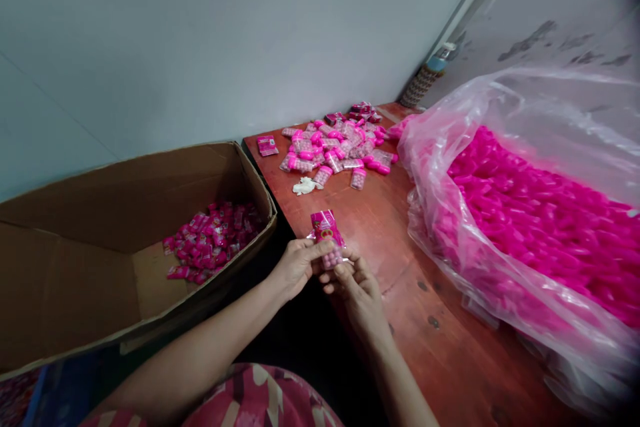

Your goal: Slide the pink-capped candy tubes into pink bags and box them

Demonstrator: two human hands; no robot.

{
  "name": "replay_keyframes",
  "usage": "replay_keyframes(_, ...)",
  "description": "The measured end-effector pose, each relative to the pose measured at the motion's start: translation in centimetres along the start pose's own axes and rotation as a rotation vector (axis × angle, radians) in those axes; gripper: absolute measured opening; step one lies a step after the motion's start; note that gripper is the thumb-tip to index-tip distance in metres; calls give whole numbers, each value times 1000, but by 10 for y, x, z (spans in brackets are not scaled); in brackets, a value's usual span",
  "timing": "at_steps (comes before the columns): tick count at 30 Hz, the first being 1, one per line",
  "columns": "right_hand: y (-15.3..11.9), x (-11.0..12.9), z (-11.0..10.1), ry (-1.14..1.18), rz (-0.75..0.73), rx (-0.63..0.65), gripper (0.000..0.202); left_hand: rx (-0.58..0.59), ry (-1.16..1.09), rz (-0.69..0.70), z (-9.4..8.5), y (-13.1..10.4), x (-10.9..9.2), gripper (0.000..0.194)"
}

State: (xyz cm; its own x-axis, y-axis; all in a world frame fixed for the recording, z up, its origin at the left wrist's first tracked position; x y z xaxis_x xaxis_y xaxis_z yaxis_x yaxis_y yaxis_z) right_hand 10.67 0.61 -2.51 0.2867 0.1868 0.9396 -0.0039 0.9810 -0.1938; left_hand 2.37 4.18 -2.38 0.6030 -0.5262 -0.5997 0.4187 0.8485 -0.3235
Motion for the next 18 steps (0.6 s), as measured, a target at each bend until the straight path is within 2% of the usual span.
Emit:
replay_keyframes(3,8,0,1,24,-16,-26,23,42,2,-7,4,-6,6,26)
replay_keyframes(5,12,0,4,32,-7,-20,24,39,-9,17,2,-10,1,24)
replay_keyframes(8,15,6,3,1,-1,-9,23,-67,-90,183,-16,-17,-31,23)
replay_keyframes(10,15,13,-7,-55,-10,-35,20,-172,-142,363,-36,-23,-59,31)
replay_keyframes(12,15,19,-22,-111,-21,-94,18,-258,-84,441,-50,-24,-72,41)
replay_keyframes(14,16,22,-36,-168,-20,-151,19,-301,150,441,-52,-18,-70,44)
replay_keyframes(15,16,23,-41,-200,-17,-170,20,-291,336,455,-47,-14,-66,43)
replay_keyframes(18,17,24,-47,-296,-12,-184,22,-163,1012,615,-14,-1,-46,40)
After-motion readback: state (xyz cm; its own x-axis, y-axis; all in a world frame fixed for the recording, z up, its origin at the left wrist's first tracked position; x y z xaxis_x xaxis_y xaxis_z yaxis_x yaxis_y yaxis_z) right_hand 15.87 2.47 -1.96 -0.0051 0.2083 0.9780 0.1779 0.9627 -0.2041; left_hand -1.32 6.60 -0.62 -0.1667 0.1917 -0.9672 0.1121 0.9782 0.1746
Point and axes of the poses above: each hand's wrist, its own y-axis towards the middle knuckle, its own z-axis out of the palm, x = y × z, the point moved 7 cm from there along y, towards the middle knuckle, and after that the axes turned 6 degrees about -y, right-handed, at the moved point
